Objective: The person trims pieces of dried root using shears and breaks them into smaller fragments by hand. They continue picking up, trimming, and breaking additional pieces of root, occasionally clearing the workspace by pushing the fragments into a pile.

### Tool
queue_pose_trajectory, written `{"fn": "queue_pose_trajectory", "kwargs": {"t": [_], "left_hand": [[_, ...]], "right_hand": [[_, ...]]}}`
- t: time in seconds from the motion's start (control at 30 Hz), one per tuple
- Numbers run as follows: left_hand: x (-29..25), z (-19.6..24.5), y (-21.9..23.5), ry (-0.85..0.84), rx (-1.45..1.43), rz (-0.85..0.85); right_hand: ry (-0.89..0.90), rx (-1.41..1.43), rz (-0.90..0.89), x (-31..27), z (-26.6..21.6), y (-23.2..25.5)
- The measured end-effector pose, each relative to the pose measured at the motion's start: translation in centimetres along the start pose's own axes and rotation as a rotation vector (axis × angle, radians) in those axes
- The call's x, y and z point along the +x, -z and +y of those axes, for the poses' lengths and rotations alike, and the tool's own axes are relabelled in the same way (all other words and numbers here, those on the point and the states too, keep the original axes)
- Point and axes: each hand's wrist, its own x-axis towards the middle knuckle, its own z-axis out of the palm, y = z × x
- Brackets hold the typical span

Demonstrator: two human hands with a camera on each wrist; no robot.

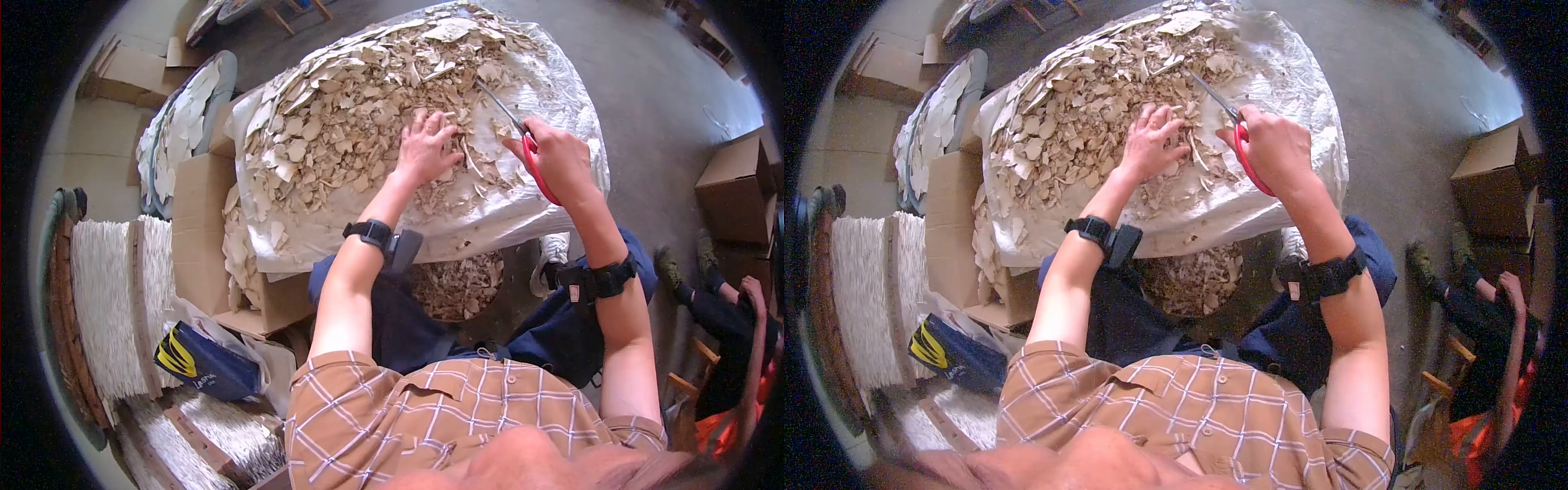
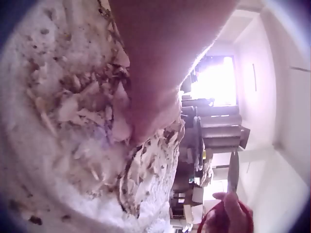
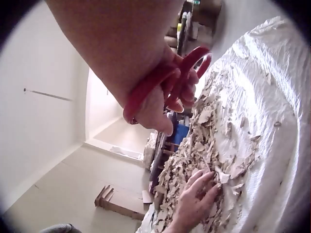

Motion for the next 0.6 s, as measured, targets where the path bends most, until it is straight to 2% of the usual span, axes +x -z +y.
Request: {"fn": "queue_pose_trajectory", "kwargs": {"t": [0.03,0.1,0.13,0.27,0.4,0.47,0.5,0.57,0.6], "left_hand": [[-0.5,0.0,-0.4,-0.005,0.005,0.006],[-2.4,0.4,-0.8,-0.115,-0.004,-0.007],[-3.5,0.8,-0.3,-0.153,-0.045,0.047],[-7.0,0.4,1.0,-0.176,-0.098,0.009],[-7.9,-0.9,2.6,-0.148,-0.211,0.118],[-7.7,-1.8,4.3,0.003,-0.206,0.14],[-7.8,-2.6,5.2,0.023,-0.21,0.164],[-8.3,-4.2,6.8,0.23,-0.294,0.006],[-8.7,-4.7,7.1,0.299,-0.264,-0.015]], "right_hand": [[0.0,0.0,0.009,0.1,0.3,0.0],[-0.078,-0.076,-0.103,0.0,0.9,-0.1],[-0.082,-0.074,-0.101,0.0,1.2,-0.2],[-0.073,-0.146,-0.086,-0.4,2.2,-1.3],[-0.062,-0.125,-0.024,-1.3,3.4,-3.2],[-0.094,-0.106,-0.002,-1.7,4.1,-3.6],[-0.066,-0.122,-0.001,-1.9,4.2,-3.3],[-0.142,-0.165,-0.092,-2.2,4.2,-2.9],[-0.174,-0.191,-0.133,-2.2,4.0,-2.7]]}}
